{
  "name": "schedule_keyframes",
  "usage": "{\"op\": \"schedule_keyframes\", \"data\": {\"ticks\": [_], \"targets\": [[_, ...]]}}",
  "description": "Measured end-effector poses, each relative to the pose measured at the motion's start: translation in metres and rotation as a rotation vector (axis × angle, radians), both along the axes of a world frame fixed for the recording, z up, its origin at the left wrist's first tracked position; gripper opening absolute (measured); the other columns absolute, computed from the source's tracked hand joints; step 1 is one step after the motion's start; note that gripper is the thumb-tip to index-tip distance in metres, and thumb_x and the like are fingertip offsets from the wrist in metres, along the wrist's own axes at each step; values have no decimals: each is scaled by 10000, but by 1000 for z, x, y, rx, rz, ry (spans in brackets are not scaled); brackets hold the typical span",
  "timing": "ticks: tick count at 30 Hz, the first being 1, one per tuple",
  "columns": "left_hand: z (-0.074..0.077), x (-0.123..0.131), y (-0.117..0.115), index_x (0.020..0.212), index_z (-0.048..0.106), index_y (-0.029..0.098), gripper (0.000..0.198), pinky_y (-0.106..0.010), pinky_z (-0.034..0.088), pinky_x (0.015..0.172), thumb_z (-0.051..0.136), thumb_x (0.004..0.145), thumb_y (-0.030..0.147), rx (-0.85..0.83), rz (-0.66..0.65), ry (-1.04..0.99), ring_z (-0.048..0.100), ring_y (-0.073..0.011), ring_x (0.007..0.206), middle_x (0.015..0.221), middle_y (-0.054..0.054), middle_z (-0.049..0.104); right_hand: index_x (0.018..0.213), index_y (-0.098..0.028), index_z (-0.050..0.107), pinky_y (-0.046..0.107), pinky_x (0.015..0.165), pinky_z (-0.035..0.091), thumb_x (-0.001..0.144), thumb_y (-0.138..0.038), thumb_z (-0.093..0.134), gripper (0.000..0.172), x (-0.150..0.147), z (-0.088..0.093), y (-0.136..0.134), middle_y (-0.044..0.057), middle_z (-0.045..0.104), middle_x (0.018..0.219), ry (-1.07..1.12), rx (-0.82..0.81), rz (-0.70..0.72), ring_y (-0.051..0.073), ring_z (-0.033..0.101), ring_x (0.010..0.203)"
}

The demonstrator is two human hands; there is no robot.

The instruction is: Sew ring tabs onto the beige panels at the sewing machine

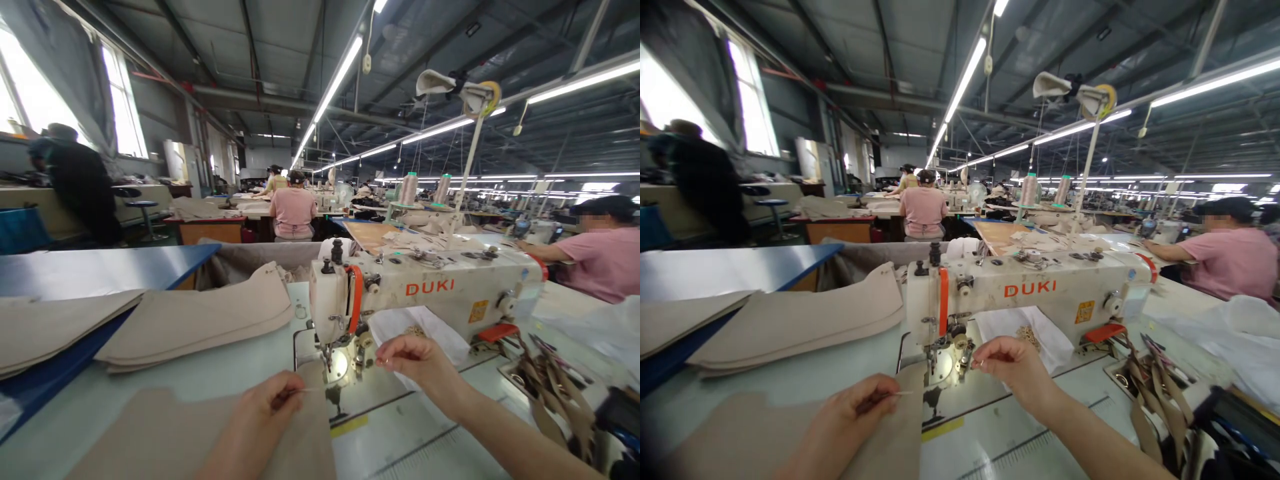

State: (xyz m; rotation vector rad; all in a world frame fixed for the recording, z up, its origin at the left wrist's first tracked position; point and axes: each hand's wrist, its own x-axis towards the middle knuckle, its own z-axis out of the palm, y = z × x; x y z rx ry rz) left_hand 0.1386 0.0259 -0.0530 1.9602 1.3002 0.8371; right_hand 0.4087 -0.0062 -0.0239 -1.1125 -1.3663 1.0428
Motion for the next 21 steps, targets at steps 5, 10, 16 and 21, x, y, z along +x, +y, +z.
{"op": "schedule_keyframes", "data": {"ticks": [5, 10, 16, 21], "targets": [[3, 2, -3, 675, 626, 213, 162, -236, 437, 607, 493, 746, 275, 24, -6, 8, 588, -164, 631, 641, 25, 641, 680, -188, 681, 321, 709, 517, 599, -429, 803, 282, -20, -11, 3, 48, 702, 823, 84, -27, 67, 201, 656, 769], [1, 5, -4, 669, 624, 210, 137, -224, 415, 584, 510, 735, 247, 17, -25, -51, 555, -147, 604, 617, 33, 601, 727, -183, 663, 296, 647, 520, 640, -448, 774, 300, -38, -18, 2, 37, 692, 783, 116, -155, 109, 197, 669, 729], [-3, 9, -3, 657, 596, 185, 85, -232, 406, 563, 572, 682, 262, -146, -29, -281, 532, -147, 588, 591, 15, 586, 700, -170, 643, 269, 732, 495, 630, -337, 808, 246, -63, -25, -1, 20, 695, 790, 367, -303, 185, 128, 648, 708], [-2, 9, -5, 648, 606, 182, 95, -230, 392, 555, 589, 688, 267, -176, -39, -313, 522, -140, 581, 586, 17, 588, 727, -164, 693, 268, 778, 481, 625, -210, 792, 149, -70, -28, 1, 27, 694, 793, 483, -328, 252, 123, 637, 734]]}}
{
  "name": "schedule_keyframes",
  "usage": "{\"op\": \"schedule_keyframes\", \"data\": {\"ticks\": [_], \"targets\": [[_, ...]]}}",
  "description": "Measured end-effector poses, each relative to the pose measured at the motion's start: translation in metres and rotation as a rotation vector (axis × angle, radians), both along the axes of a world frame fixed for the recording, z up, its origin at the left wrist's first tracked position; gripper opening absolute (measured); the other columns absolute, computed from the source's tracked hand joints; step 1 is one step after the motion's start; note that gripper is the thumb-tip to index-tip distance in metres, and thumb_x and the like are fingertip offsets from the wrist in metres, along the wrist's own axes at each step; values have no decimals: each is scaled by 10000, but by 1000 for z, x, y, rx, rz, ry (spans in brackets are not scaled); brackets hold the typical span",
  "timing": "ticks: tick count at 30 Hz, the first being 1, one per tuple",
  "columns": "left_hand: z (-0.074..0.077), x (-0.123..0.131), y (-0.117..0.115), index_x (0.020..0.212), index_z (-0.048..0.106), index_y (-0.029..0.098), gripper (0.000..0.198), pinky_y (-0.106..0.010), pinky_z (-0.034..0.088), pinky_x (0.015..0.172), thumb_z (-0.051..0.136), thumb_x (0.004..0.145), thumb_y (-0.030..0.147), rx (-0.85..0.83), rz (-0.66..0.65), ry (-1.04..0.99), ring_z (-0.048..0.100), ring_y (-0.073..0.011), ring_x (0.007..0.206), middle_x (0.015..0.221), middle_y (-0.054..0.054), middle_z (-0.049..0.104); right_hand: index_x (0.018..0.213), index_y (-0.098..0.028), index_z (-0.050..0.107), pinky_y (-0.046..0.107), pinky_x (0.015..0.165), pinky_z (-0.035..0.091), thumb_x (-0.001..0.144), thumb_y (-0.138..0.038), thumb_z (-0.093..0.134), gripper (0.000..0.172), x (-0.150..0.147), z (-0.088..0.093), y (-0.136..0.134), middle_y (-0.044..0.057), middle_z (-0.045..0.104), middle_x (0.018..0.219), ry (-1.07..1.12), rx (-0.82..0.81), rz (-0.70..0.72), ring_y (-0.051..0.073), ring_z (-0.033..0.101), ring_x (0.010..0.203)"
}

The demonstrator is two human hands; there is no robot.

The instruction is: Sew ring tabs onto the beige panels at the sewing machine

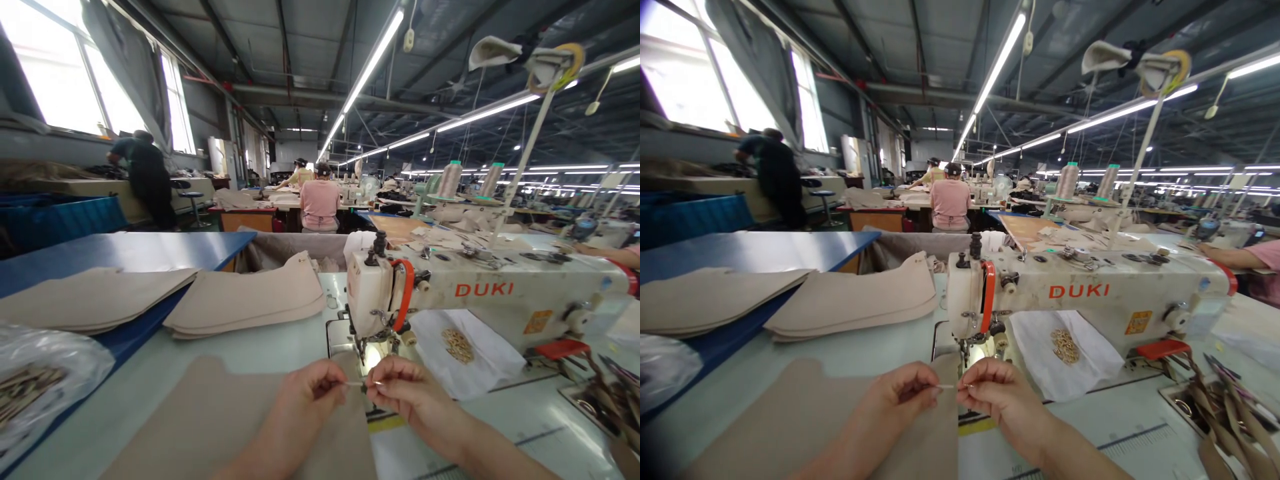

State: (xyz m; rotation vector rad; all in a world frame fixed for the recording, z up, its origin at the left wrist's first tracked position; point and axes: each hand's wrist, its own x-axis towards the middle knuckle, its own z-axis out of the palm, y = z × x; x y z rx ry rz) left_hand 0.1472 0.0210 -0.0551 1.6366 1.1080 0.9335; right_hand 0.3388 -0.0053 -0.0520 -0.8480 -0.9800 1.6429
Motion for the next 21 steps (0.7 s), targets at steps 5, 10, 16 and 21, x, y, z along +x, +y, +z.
{"op": "schedule_keyframes", "data": {"ticks": [5, 10, 16, 21], "targets": [[3, 0, -1, 639, 609, 178, 101, -227, 382, 556, 604, 682, 268, -4, 14, -8, 512, -136, 581, 581, 21, 582, 744, -142, 728, 284, 784, 492, 631, -220, 769, 143, 0, 0, 2, 47, 698, 789, 49, -2, -15, 149, 649, 750], [1, 1, 1, 649, 608, 173, 88, -227, 380, 558, 599, 661, 260, -34, 8, -59, 514, -137, 582, 582, 21, 584, 725, -161, 716, 261, 714, 494, 575, -321, 842, 253, -4, -3, 3, 40, 700, 754, -90, 5, -70, 133, 646, 686], [-3, 0, 1, 642, 606, 168, 98, -224, 371, 547, 601, 670, 262, -19, 2, -48, 501, -133, 568, 572, 23, 572, 762, -179, 713, 316, 742, 497, 551, -433, 844, 355, -4, -13, 8, 58, 715, 792, -234, 124, -147, 193, 651, 752], [-2, 2, 1, 636, 620, 169, 83, -223, 377, 548, 599, 677, 239, -2, 10, -39, 515, -135, 567, 569, 16, 588, 766, -180, 737, 320, 732, 490, 573, -473, 821, 361, -6, -15, 10, 58, 707, 760, -309, 138, -133, 206, 645, 739]]}}
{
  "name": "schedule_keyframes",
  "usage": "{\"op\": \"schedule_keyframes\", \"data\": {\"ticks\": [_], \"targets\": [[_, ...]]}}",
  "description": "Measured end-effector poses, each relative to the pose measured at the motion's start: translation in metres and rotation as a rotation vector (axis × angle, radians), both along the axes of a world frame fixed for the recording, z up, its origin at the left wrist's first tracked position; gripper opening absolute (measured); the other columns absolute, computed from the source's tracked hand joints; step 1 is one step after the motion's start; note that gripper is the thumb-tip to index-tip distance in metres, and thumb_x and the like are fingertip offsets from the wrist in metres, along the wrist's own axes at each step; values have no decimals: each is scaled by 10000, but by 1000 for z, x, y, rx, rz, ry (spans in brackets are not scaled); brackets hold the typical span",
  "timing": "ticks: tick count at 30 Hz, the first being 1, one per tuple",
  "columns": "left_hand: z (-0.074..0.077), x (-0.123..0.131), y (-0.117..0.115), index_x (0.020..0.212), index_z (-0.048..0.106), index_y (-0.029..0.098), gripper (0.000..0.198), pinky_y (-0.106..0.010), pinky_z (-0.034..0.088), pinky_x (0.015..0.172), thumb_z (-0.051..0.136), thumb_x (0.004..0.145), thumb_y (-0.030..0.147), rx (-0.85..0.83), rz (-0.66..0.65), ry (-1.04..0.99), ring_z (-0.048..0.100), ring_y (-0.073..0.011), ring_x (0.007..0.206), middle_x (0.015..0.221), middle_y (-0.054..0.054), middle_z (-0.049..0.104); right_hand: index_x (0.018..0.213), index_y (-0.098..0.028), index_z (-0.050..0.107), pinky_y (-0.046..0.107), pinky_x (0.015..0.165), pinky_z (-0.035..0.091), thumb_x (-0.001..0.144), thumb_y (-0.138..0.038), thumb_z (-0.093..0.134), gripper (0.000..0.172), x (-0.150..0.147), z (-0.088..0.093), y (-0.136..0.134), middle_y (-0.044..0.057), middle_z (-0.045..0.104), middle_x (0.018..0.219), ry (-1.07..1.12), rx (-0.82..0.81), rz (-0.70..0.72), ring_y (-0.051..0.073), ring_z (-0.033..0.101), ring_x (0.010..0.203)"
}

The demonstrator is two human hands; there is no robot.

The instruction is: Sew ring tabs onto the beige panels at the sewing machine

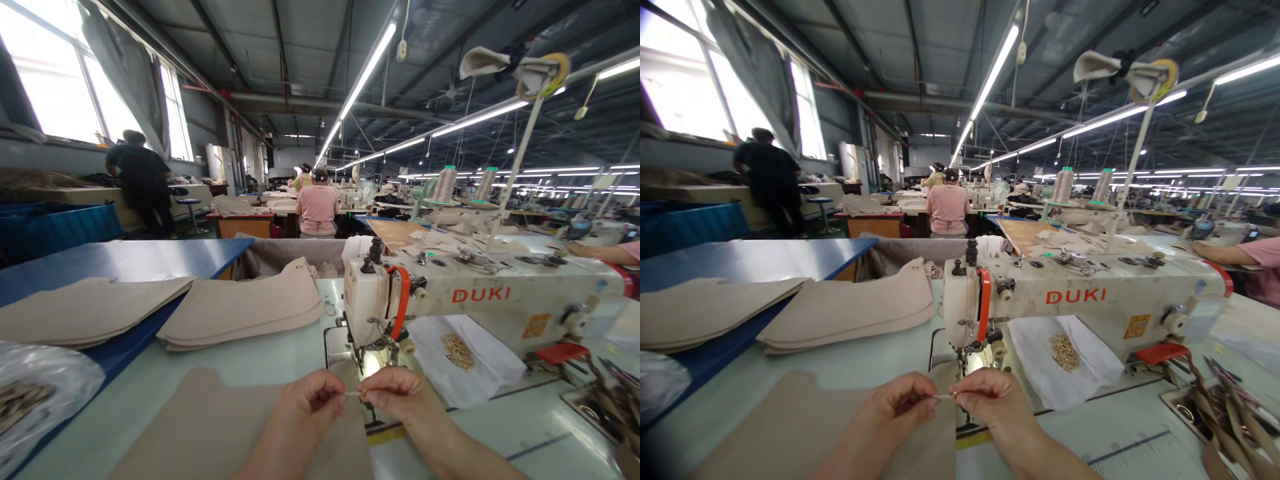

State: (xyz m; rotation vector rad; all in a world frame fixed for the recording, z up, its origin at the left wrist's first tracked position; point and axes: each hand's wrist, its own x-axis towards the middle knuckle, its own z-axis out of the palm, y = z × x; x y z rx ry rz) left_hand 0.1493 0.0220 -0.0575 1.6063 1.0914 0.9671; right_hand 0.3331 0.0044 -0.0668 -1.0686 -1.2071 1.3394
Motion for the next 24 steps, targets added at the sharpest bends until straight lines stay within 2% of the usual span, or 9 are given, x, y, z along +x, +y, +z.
{"op": "schedule_keyframes", "data": {"ticks": [3, 10, 14, 18, 21, 24], "targets": [[-1, 0, 1, 638, 630, 165, 91, -226, 384, 548, 615, 675, 247, -17, -9, -27, 524, -136, 566, 569, 12, 597, 756, -185, 739, 314, 723, 488, 554, -463, 832, 356, -5, 1, 0, 45, 700, 726, 13, -26, -1, 197, 642, 719], [0, -2, 4, 639, 629, 163, 134, -239, 412, 557, 674, 631, 289, -133, -43, -145, 545, -133, 552, 561, 14, 621, 755, -165, 725, 292, 718, 498, 503, -445, 862, 401, -12, 0, 0, 47, 696, 725, 191, -152, 1, 159, 650, 694], [6, 0, 4, 622, 618, 165, 195, -245, 428, 536, 720, 576, 325, -221, -43, -184, 545, -125, 503, 513, 27, 612, 800, -173, 730, 326, 736, 505, 554, -497, 822, 417, -10, 0, 0, 53, 691, 748, 85, -97, 15, 181, 652, 722], [10, 1, 3, 630, 596, 167, 297, -243, 430, 503, 773, 525, 381, -280, -62, -221, 553, -119, 470, 524, 30, 621, 808, -205, 738, 321, 709, 503, 625, -514, 769, 361, -5, 3, 0, 34, 677, 732, -48, 29, 35, 189, 639, 713], [9, 2, 3, 649, 570, 168, 348, -234, 423, 471, 783, 523, 412, -303, -86, -235, 553, -111, 440, 542, 20, 639, 812, -217, 734, 304, 692, 498, 668, -494, 741, 313, -3, 5, -1, 23, 670, 723, -96, 89, 44, 179, 627, 701], [6, 2, 2, 672, 551, 169, 357, -220, 417, 447, 778, 547, 416, -305, -117, -227, 549, -102, 417, 531, 28, 636, 805, -204, 712, 287, 670, 494, 679, -480, 734, 303, -5, 4, -1, 14, 657, 704, -96, 75, 82, 167, 623, 688]]}}
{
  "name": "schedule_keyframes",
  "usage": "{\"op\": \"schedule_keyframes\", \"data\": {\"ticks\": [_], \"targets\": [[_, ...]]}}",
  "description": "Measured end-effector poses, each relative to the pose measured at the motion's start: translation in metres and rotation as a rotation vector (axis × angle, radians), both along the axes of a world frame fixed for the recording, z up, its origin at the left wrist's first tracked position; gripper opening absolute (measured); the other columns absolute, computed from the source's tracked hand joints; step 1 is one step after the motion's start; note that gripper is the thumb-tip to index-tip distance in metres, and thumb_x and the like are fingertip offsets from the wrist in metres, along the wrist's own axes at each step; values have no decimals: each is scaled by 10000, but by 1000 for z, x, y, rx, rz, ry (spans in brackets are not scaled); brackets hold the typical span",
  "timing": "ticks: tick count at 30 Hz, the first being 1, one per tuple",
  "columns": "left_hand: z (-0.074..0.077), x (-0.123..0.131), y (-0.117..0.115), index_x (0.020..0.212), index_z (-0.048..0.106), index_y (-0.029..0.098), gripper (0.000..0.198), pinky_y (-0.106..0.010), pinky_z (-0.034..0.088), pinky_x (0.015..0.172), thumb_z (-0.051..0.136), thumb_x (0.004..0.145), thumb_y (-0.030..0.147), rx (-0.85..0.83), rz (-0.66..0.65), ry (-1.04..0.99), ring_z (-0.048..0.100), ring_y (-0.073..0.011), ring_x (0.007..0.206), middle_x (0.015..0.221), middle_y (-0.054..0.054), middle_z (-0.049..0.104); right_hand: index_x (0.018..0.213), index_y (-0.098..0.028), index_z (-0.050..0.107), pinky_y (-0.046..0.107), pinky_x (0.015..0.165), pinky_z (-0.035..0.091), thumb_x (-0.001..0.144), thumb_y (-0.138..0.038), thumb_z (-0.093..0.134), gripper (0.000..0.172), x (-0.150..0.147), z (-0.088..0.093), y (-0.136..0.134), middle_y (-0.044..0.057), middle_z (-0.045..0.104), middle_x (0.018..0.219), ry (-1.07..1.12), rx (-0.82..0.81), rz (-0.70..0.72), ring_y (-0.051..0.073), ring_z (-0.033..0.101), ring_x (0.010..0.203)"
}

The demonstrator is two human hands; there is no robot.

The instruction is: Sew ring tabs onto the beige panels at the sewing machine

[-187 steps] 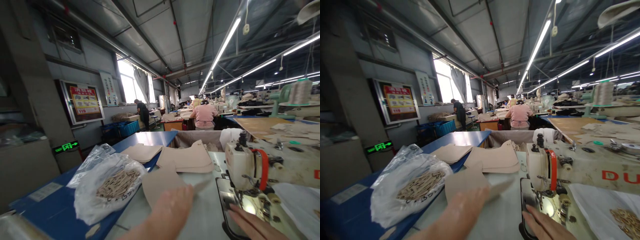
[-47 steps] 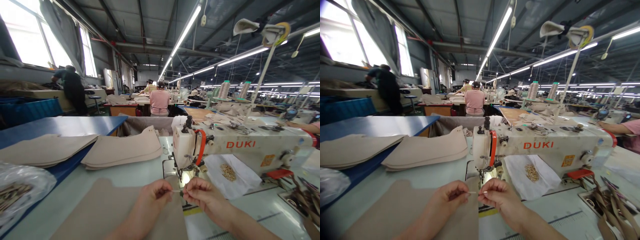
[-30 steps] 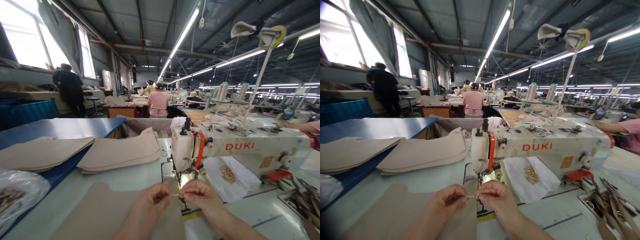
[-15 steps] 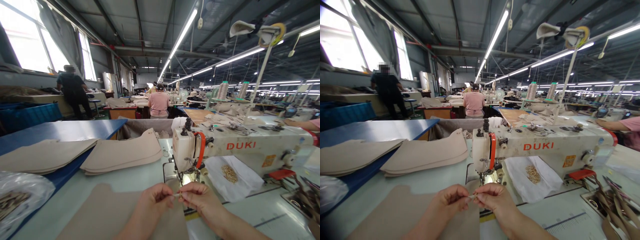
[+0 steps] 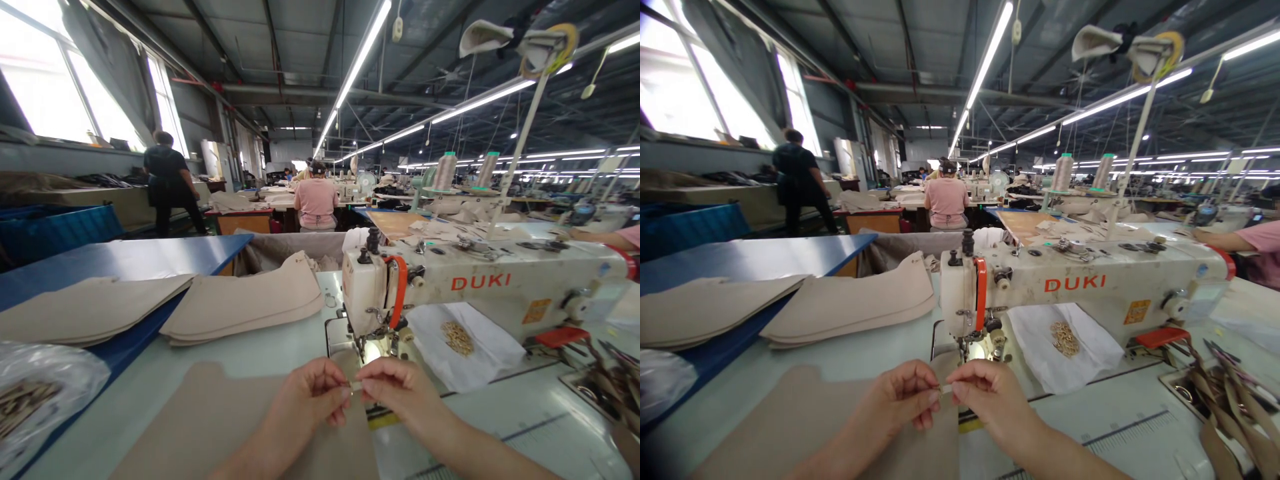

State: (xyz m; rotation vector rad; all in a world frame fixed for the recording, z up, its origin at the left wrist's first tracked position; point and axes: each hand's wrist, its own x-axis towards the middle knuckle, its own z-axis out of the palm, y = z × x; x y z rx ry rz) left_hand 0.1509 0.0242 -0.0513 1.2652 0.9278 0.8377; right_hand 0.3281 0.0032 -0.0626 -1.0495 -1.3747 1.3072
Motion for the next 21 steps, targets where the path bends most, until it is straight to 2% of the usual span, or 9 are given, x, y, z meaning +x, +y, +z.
{"op": "schedule_keyframes", "data": {"ticks": [5, 10, 12, 16, 21], "targets": [[-1, -2, -1, 712, 532, 175, 407, -206, 418, 438, 783, 567, 461, 2, -48, -1, 545, -94, 406, 515, 37, 627, 717, -172, 647, 261, 618, 488, 608, -484, 778, 356, -6, -5, 7, -10, 622, 648, 48, -85, 63, 137, 608, 621], [2, -4, 0, 770, 568, 162, 463, -223, 446, 496, 703, 627, 581, -136, -18, -84, 604, -119, 491, 611, -10, 667, 714, -162, 633, 250, 609, 482, 548, -466, 821, 394, -8, -4, 9, -22, 622, 621, 159, -142, 18, 121, 603, 588], [0, -4, 2, 796, 594, 158, 447, -225, 450, 527, 731, 615, 543, -168, -38, -91, 601, -111, 516, 649, -7, 666, 710, -159, 636, 251, 611, 479, 550, -451, 826, 383, -9, -3, 8, -12, 642, 627, 207, -144, 6, 120, 605, 584], [-5, -1, 7, 756, 598, 162, 408, -216, 423, 533, 771, 589, 491, -128, -109, -66, 551, -90, 507, 620, 14, 640, 677, -156, 633, 254, 600, 472, 560, -431, 827, 356, -12, -4, 7, 1, 661, 626, 245, -157, 29, 116, 596, 560], [1, 1, 6, 675, 563, 167, 322, -223, 413, 534, 758, 584, 406, -105, -107, 41, 512, -100, 506, 554, 28, 602, 706, -160, 641, 263, 606, 464, 591, -422, 807, 331, -10, -8, 6, -10, 637, 615, 209, -138, 77, 130, 599, 586]]}}
